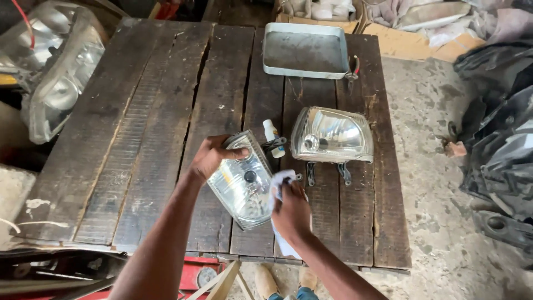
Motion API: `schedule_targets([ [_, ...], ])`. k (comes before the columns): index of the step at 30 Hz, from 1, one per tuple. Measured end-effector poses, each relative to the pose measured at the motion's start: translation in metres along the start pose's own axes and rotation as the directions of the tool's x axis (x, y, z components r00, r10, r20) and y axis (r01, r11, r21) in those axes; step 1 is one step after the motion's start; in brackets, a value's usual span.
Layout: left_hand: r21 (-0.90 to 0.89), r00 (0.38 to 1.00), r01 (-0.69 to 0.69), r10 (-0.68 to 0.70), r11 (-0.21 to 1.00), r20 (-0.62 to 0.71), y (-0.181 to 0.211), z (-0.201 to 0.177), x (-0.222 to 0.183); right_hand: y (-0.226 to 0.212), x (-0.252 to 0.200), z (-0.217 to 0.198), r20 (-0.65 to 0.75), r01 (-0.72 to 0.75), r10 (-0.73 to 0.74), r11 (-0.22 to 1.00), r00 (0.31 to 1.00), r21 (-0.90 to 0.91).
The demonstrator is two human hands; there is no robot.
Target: Restoring car headlights by using a motorized buffing wheel followed by manual polishing with a cloth and cleaning agent.
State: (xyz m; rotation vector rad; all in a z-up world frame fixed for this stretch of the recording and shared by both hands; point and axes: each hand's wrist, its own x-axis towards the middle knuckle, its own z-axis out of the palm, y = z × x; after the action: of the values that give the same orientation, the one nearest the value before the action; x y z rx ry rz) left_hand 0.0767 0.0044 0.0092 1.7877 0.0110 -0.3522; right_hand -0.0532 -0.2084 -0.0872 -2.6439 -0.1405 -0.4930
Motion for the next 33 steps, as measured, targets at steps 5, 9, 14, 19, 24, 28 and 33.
schedule_targets([
  [5,0.041,1.000,-0.020,0.020,0.999,0.009,0.011,0.001,-0.003,-0.029,0.028,-0.026,-0.024,0.041,-0.039,0.995,0.999,0.091],
  [9,0.034,1.000,-0.015,0.015,0.999,-0.005,0.011,0.002,-0.003,0.004,-0.014,-0.017,0.150,-0.078,0.069,0.995,0.986,0.055],
  [14,0.166,0.999,-0.045,0.040,0.985,0.035,0.010,0.000,0.000,-0.001,-0.012,-0.043,0.372,-0.323,0.226,0.920,0.900,0.222],
  [19,0.163,0.944,0.064,-0.006,0.985,-0.329,-0.013,0.021,-0.044,-0.001,-0.021,-0.029,0.359,-0.299,0.195,0.917,0.913,0.263],
  [24,-0.466,0.777,0.348,-0.528,0.814,-0.343,0.005,0.049,-0.084,-0.021,-0.025,-0.022,0.347,-0.287,0.194,0.928,0.918,0.239],
  [28,-0.285,0.793,0.352,-0.446,0.891,-0.415,-0.001,0.028,-0.076,-0.042,-0.022,-0.034,0.423,-0.232,0.116,0.944,0.899,0.233],
  [33,0.116,0.937,0.175,-0.129,0.978,-0.325,-0.029,0.000,-0.048,-0.060,-0.015,-0.069,0.626,-0.275,-0.100,0.836,0.774,0.474],
])
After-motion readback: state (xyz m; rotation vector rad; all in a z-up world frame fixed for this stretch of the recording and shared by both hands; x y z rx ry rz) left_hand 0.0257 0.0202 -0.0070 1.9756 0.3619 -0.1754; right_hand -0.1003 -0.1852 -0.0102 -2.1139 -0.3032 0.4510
